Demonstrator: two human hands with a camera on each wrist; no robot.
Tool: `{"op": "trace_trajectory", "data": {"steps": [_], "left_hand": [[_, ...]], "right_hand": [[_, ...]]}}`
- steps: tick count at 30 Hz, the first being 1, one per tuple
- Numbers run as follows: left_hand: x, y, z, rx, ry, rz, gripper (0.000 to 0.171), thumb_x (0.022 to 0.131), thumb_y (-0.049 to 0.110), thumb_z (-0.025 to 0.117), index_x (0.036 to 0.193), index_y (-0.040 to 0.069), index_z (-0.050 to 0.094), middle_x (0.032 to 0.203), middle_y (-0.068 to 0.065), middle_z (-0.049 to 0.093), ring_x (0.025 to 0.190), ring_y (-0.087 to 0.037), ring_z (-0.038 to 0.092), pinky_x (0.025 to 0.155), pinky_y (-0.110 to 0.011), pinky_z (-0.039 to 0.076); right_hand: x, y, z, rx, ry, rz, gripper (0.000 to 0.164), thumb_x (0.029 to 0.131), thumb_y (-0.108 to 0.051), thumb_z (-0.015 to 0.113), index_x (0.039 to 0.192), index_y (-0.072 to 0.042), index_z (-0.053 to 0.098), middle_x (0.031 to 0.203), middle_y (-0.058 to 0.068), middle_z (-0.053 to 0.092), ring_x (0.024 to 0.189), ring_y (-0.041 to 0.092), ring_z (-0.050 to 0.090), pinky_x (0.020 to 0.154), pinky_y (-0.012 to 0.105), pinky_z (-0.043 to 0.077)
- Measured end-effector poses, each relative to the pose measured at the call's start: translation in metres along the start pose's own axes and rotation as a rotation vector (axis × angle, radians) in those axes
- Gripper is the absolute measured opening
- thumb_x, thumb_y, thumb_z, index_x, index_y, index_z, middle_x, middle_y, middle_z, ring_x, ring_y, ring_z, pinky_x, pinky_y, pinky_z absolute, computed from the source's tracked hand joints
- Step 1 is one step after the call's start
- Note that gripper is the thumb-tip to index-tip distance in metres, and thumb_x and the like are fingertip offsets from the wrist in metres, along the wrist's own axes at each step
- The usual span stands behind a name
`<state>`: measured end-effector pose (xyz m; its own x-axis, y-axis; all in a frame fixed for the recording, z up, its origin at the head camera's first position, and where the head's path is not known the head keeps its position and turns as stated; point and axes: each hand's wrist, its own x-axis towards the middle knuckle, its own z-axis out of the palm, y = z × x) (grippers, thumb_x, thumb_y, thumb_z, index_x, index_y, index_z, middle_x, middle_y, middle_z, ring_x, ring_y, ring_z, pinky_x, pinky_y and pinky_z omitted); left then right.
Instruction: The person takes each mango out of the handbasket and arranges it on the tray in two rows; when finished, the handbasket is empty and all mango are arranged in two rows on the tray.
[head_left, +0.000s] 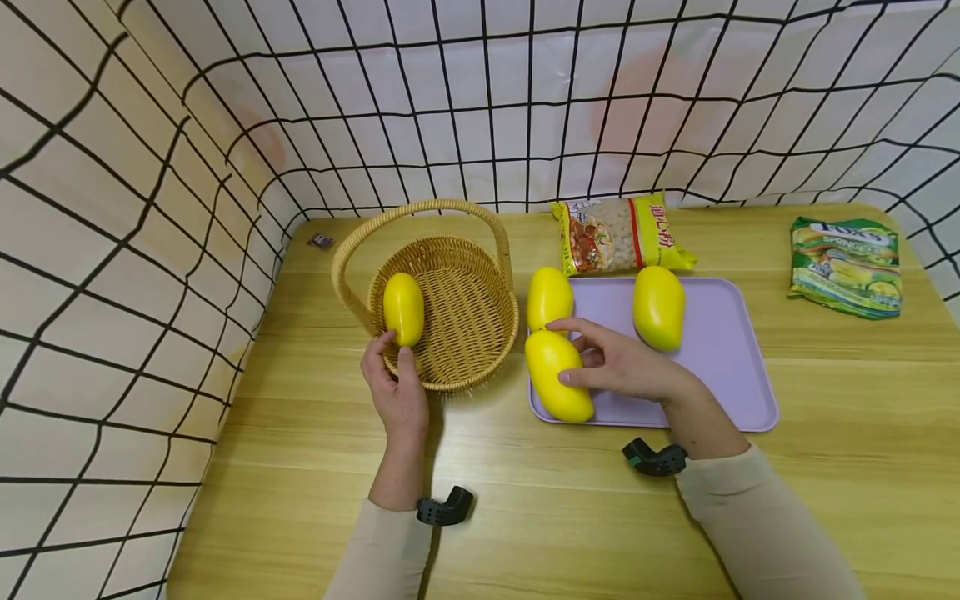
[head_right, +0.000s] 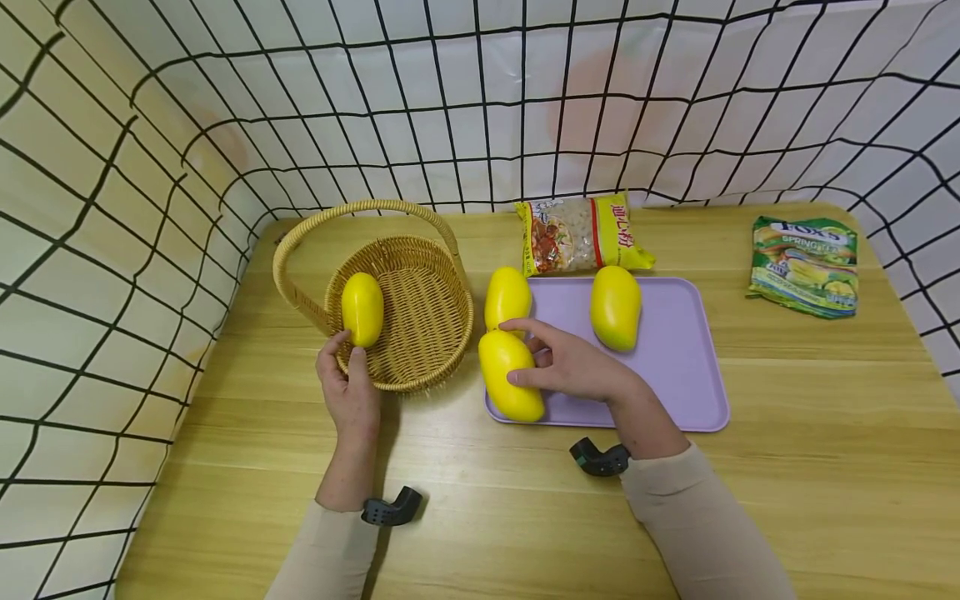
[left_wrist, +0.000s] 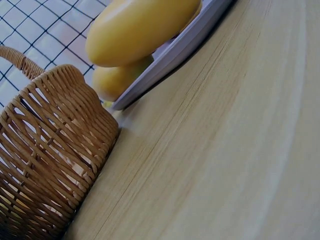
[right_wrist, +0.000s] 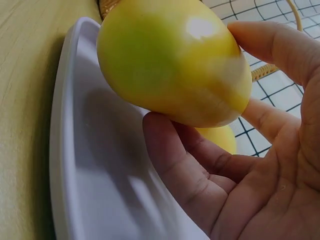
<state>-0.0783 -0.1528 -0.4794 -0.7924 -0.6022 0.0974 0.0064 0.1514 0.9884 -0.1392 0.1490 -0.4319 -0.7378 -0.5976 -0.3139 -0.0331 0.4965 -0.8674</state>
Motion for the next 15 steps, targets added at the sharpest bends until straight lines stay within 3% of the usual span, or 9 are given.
{"op": "trace_trajectory", "data": {"steps": [10, 15], "left_hand": [[0.0015, -0.0015, 0.0010, -0.007, 0.013, 0.008, 0.031, 0.098, 0.012, 0.054, 0.127, 0.006, 0.057, 0.143, -0.012, 0.044, 0.141, -0.023, 0.039, 0.122, -0.046, 0.025], [0.0013, -0.0012, 0.0012, -0.009, 0.009, -0.003, 0.031, 0.098, 0.013, 0.054, 0.128, 0.007, 0.057, 0.143, -0.011, 0.044, 0.141, -0.023, 0.038, 0.122, -0.046, 0.024]], "right_hand": [[0.0013, 0.0023, 0.0019, 0.008, 0.007, -0.002, 0.069, 0.092, -0.033, 0.075, 0.152, -0.032, 0.041, 0.137, 0.015, 0.055, 0.115, 0.030, 0.058, 0.096, 0.040, 0.045], [0.0007, 0.0027, 0.0009, 0.013, 0.011, 0.012, 0.069, 0.091, -0.034, 0.075, 0.152, -0.032, 0.041, 0.135, 0.015, 0.054, 0.112, 0.030, 0.058, 0.094, 0.039, 0.045]]}}
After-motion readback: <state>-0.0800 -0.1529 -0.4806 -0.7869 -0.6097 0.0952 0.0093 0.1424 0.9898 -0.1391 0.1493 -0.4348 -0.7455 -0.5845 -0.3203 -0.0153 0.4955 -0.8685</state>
